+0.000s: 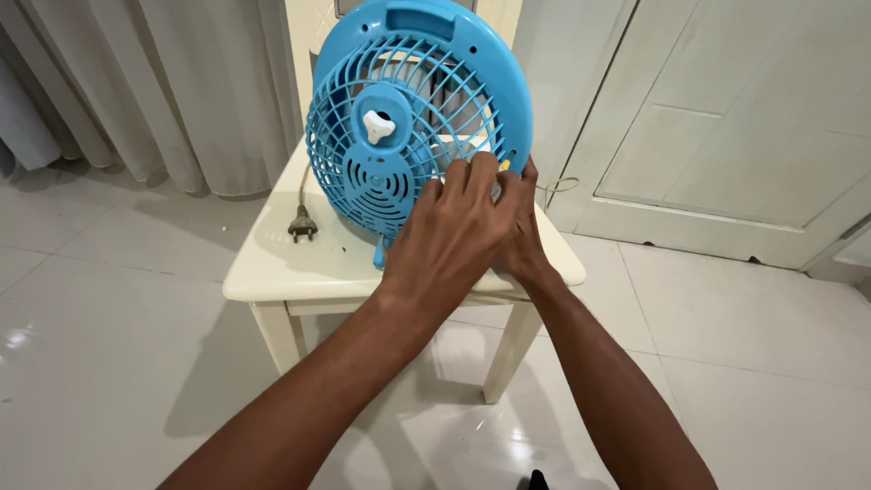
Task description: The person uses a yellow-handled screwdriver to loosen and tighten screws on the base and rear housing of a blue cartoon-themed table fan. The fan is rotated and repositioned on a white stool while the person works on different screw locations.
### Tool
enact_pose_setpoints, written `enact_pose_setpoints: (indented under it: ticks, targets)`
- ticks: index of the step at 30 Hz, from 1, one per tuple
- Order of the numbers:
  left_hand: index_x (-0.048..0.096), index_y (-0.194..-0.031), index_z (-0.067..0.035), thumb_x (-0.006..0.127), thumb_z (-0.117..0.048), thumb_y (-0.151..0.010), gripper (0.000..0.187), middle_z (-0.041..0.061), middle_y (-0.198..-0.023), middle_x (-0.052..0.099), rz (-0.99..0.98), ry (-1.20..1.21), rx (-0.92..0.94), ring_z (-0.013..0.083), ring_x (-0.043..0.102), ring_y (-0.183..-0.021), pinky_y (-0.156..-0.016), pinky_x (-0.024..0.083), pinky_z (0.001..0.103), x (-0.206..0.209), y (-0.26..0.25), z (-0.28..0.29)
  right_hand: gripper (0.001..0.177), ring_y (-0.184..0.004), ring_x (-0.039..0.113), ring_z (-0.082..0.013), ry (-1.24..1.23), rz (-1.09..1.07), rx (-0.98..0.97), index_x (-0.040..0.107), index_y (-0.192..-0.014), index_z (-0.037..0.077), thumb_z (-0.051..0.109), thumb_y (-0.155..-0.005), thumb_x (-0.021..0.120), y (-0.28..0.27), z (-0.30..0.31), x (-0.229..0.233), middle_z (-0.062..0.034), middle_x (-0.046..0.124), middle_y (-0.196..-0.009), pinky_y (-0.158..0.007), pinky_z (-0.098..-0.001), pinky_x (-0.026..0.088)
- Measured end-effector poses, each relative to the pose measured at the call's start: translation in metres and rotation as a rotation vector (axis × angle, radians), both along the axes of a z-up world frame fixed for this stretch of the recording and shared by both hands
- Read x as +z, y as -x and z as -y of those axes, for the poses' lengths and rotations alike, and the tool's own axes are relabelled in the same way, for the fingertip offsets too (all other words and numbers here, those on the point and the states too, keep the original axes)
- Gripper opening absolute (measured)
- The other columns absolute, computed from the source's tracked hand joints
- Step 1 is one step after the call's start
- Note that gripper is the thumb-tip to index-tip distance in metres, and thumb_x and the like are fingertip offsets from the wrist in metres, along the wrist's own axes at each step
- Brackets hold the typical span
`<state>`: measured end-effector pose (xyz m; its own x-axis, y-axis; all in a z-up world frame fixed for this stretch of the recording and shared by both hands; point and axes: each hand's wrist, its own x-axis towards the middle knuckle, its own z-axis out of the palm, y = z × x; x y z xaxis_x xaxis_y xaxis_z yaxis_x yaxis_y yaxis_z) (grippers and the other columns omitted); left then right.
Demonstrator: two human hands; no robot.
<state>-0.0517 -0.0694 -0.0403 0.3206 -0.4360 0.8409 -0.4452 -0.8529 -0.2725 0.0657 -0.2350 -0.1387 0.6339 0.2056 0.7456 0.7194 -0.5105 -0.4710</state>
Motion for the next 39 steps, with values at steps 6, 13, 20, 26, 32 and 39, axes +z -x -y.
enact_pose_setpoints:
  ticks: [6,13,20,26,32,39]
  targets:
    - [0.061,-0.113,-0.003,0.072,-0.007,-0.081,0.033,0.009,-0.108,0.056,-0.021,-0.025,0.043,0.0204,0.064,-0.093,-0.071,0.056,0.032,0.002,0.002,0.000,0.072,-0.149,0.036,-0.0333,-0.066,-0.098,0.066,0.040,-0.145,-0.001,0.030,-0.093,0.077,0.005,-0.003,0.010,-0.0160,0.021,-0.159,-0.117,-0.0466,0.045]
    - [0.063,-0.107,-0.004,0.073,-0.007,-0.083,0.026,0.008,-0.107,0.057,0.004,-0.002,-0.024,0.0203,0.064,-0.093,-0.073,0.056,0.034,0.002,0.004,0.000,0.069,-0.146,0.043,-0.0304,-0.081,-0.070,0.097,0.047,-0.141,0.000,0.026,-0.088,0.084,0.012,-0.005,0.016,-0.0161,0.026,-0.159,-0.111,-0.0444,0.053]
    - [0.068,-0.099,-0.004,0.072,-0.002,-0.079,0.020,0.008,-0.101,0.061,0.046,-0.064,0.016,0.0190,0.064,-0.087,-0.073,0.056,0.033,0.002,0.008,0.003,0.104,-0.115,0.064,-0.0221,-0.129,-0.088,0.159,0.011,-0.158,0.003,0.024,-0.086,0.084,0.012,-0.005,0.015,-0.0104,0.059,-0.127,-0.103,-0.0395,0.055]
    - [0.066,-0.092,-0.004,0.071,0.000,-0.077,0.017,0.006,-0.093,0.060,-0.004,-0.090,0.073,0.0164,0.067,-0.083,-0.067,0.059,0.027,0.000,0.009,0.007,0.103,-0.115,0.067,-0.0215,-0.180,-0.164,0.153,0.007,-0.162,0.009,0.023,-0.091,0.081,0.003,-0.001,0.003,-0.0107,0.065,-0.125,-0.104,-0.0396,0.055]
    - [0.064,-0.088,-0.004,0.067,-0.020,-0.100,0.021,0.007,-0.080,0.059,-0.059,0.027,0.175,0.0188,0.067,-0.068,-0.054,0.058,0.029,0.000,0.004,0.013,0.092,-0.123,0.063,-0.0222,-0.241,-0.113,0.293,-0.004,-0.168,0.017,0.016,-0.107,0.065,0.006,-0.001,-0.003,-0.0108,0.059,-0.139,-0.105,-0.0412,0.056]
    - [0.062,-0.104,-0.003,0.070,-0.004,-0.082,0.024,0.015,-0.107,0.055,-0.161,0.090,-0.036,0.0254,0.065,-0.087,-0.072,0.057,0.037,0.007,0.008,0.008,0.083,-0.114,0.062,-0.0230,-0.157,0.000,0.208,0.012,-0.159,0.015,0.021,-0.100,0.071,0.017,-0.007,0.013,-0.0139,0.054,-0.134,-0.097,-0.0399,0.055]
